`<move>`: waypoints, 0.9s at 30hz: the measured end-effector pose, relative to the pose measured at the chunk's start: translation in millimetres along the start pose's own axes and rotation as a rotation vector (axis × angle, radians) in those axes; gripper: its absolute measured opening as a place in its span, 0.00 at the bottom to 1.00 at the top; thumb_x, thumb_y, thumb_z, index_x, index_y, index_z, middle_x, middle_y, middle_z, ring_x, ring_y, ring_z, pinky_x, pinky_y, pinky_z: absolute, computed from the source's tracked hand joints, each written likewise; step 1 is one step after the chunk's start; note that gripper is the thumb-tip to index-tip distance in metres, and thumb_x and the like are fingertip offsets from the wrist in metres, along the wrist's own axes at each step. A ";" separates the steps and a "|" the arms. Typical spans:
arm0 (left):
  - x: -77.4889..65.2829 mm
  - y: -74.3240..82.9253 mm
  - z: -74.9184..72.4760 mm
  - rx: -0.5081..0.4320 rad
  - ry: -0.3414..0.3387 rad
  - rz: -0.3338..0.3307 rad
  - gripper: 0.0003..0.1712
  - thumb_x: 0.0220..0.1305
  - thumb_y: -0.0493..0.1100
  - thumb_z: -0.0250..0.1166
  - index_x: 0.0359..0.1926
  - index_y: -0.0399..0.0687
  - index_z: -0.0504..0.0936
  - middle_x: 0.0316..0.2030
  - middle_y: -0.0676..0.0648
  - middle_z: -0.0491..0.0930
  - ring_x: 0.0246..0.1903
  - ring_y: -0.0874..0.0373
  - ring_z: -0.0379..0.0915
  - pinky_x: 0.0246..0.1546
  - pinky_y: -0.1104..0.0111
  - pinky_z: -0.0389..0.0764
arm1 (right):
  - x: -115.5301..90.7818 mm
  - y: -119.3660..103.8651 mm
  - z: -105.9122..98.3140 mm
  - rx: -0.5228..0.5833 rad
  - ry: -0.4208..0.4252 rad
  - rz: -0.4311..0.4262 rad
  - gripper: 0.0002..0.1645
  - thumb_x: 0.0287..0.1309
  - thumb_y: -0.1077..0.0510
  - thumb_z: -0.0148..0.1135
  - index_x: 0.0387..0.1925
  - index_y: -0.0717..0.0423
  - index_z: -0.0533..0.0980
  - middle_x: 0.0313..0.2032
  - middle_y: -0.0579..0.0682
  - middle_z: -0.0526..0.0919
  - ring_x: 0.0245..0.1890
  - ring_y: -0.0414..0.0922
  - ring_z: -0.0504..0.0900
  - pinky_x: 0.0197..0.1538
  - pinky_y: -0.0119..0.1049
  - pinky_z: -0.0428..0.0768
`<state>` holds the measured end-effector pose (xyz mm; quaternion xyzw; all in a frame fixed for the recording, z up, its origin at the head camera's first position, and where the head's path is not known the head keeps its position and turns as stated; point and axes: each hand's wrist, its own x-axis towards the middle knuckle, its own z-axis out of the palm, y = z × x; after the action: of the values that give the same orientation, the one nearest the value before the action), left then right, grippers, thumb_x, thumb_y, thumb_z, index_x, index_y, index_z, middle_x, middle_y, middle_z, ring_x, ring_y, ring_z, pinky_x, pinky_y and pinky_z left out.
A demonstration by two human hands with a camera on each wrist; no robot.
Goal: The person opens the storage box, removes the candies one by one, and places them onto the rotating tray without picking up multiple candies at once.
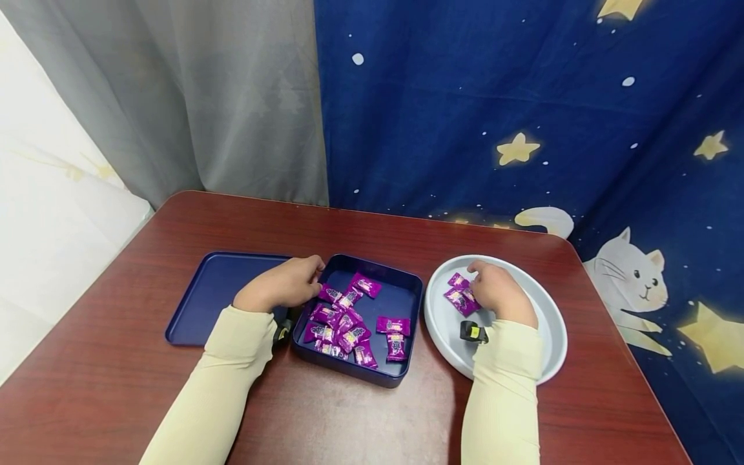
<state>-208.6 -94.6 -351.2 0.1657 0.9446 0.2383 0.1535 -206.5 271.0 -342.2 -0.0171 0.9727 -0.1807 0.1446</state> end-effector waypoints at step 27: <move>-1.1 1.2 -1.4 -0.001 -0.004 -0.003 0.24 0.62 0.39 0.58 0.58 0.34 0.68 0.47 0.38 0.77 0.37 0.52 0.73 0.48 0.54 0.78 | -20.9 -60.6 -11.0 -0.062 0.088 -0.191 0.31 0.61 0.52 0.54 0.62 0.62 0.64 0.56 0.67 0.73 0.53 0.61 0.72 0.55 0.63 0.70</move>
<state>-207.9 -94.6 -349.2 0.1645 0.9444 0.2384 0.1558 -190.8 219.9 -305.0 -0.1063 0.9772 -0.1640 0.0831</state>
